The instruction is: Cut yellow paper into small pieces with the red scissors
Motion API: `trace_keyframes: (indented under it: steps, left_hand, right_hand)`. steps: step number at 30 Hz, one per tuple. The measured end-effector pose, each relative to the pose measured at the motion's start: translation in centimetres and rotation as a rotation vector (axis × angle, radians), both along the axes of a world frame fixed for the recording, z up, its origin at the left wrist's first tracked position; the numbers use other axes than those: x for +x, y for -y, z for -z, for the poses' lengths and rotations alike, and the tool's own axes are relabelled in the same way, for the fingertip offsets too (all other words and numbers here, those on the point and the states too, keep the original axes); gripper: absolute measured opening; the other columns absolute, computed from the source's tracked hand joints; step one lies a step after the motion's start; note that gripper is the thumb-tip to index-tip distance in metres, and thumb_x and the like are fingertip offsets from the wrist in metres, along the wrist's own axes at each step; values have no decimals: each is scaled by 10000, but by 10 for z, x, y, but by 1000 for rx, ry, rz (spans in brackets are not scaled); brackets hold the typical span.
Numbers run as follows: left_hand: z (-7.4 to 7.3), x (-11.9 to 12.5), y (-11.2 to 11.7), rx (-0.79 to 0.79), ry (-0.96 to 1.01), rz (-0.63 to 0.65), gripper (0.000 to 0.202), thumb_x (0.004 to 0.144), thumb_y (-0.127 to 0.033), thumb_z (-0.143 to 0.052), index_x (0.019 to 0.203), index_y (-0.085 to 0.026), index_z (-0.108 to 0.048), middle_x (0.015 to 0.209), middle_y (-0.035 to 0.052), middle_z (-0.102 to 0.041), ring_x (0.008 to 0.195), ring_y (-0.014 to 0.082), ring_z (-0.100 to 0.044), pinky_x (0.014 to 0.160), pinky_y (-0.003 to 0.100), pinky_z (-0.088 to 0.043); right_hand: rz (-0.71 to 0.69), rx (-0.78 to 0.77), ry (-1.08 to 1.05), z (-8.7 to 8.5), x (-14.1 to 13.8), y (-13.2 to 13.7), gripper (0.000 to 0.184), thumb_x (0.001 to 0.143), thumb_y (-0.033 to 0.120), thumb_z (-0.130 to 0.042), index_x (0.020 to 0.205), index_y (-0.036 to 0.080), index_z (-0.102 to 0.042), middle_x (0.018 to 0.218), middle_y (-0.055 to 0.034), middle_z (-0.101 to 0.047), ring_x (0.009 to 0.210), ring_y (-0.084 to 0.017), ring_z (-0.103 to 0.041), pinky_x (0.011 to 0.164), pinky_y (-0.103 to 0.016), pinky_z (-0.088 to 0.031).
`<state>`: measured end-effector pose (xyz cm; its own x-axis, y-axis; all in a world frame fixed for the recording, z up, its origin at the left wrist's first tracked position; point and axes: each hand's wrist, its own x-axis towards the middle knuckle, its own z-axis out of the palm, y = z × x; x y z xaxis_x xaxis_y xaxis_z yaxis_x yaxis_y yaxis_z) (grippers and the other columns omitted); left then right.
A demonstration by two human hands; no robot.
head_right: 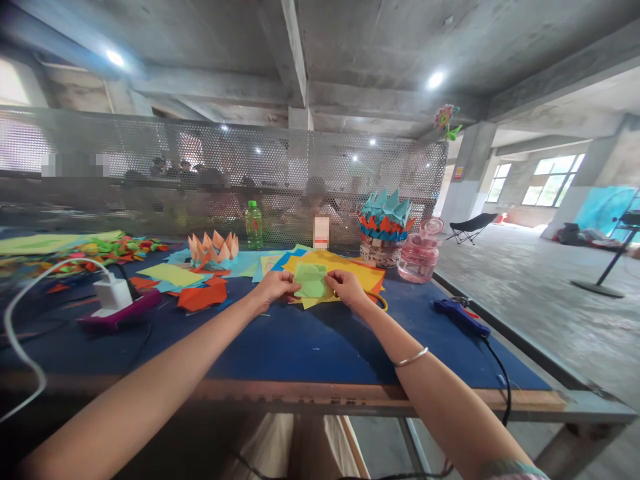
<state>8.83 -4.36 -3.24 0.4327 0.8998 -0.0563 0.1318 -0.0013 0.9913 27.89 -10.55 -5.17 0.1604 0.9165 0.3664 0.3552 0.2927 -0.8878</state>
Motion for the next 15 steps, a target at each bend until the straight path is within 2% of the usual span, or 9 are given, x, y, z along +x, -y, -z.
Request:
trace_keyframes:
  steps: [6,11,15]
  left_hand:
    - [7,1,-6,57,-9,-15,219,639,-16,-706,543,-146,-558,485,-35,-589,485,133,-625,547,235,-513]
    - [11,0,-10,83,-77,56,190,585,-40,-741,556,-147,-586,521,-24,-612,492,140,-619,548,247,-513]
    - [13,0,-11,95,-115,77,158,596,-35,-704,583,-152,-598,514,-27,-609,479,126,-600,534,233,-499]
  right_hand:
    - [70,19,-26,4,4,-5,316,668,476,-632,731,167,-617,567,42,-512,465,-75,-405,441,-205,-359]
    - [97,31,-33,4,7,-7,334,665,502,-614,723,173,-603,568,38,-516,465,-79,-399,433,-208,-352]
    - [85,21,-14,4,6,-7,351,647,523,-609,717,180,-602,566,38,-506,456,-79,-390,428,-213,-346]
